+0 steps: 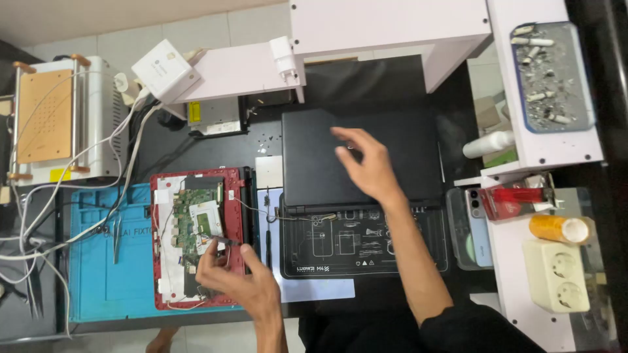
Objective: The person disassembles a laptop to access the internal components.
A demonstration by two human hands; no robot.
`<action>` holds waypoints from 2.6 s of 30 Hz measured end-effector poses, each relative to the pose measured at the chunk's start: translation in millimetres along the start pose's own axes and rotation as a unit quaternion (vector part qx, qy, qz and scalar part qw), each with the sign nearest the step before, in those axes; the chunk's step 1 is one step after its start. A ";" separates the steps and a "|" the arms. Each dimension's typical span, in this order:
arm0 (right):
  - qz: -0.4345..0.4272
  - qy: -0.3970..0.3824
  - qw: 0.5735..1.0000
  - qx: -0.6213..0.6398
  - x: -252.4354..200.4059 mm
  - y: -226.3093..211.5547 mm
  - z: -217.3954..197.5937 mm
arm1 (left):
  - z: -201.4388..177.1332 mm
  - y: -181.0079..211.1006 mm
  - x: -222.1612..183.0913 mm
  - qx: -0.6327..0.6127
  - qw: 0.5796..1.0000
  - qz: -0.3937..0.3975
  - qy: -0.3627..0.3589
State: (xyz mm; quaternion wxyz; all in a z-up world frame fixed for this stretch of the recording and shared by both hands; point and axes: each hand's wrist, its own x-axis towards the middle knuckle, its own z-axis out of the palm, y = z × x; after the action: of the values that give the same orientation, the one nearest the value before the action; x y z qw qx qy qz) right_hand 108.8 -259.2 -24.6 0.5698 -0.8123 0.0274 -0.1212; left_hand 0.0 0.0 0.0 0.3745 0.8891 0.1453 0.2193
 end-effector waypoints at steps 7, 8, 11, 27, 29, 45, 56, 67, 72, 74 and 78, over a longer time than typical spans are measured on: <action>0.031 0.157 0.956 -0.246 -55.4 89.4 -93.8 | 57.0 32.0 17.5 -0.078 0.995 -0.015 -0.060; 0.064 0.177 0.948 -0.258 -61.6 98.9 -96.8 | 65.8 36.0 22.8 -0.087 0.989 0.003 -0.122; 0.137 0.174 0.939 -0.262 -68.3 118.0 -100.0 | 94.6 37.3 32.2 -0.052 0.973 0.054 -0.216; 0.268 0.116 0.920 -0.262 -56.1 91.0 -95.0 | 160.8 9.3 61.7 0.063 0.968 -0.019 -0.244; 0.259 0.123 0.923 -0.258 -58.4 101.2 -95.2 | 166.4 3.0 61.9 0.080 0.963 -0.035 -0.256; 0.184 0.184 0.956 -0.139 -72.3 66.3 -92.5 | 113.1 -19.7 84.6 -0.010 0.981 -0.025 -0.194; 0.149 0.103 0.962 0.203 -91.8 -23.9 -125.2 | 29.4 22.2 121.4 -0.162 0.956 -0.079 -0.232; 0.014 0.247 0.941 0.233 -134.3 -119.7 -181.5 | 31.5 168.1 137.6 -0.186 0.926 0.068 -0.323; -0.014 0.343 0.895 0.285 -150.8 -142.5 -202.9 | 76.0 236.7 146.2 -0.198 0.878 0.200 -0.386; -0.029 0.367 0.878 0.306 -156.2 -144.5 -211.7 | 100.6 260.7 150.4 -0.212 0.858 0.224 -0.411; -0.080 0.435 0.825 0.351 -166.8 -137.6 -224.5 | 132.2 322.2 146.5 -0.278 0.792 0.176 -0.515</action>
State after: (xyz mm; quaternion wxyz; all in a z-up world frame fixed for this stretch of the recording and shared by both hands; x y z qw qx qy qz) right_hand -116.9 -387.0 148.1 0.7336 -0.4201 0.1633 -0.5085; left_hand 222.5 -236.0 193.9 0.5796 0.7384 -0.2952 -0.1781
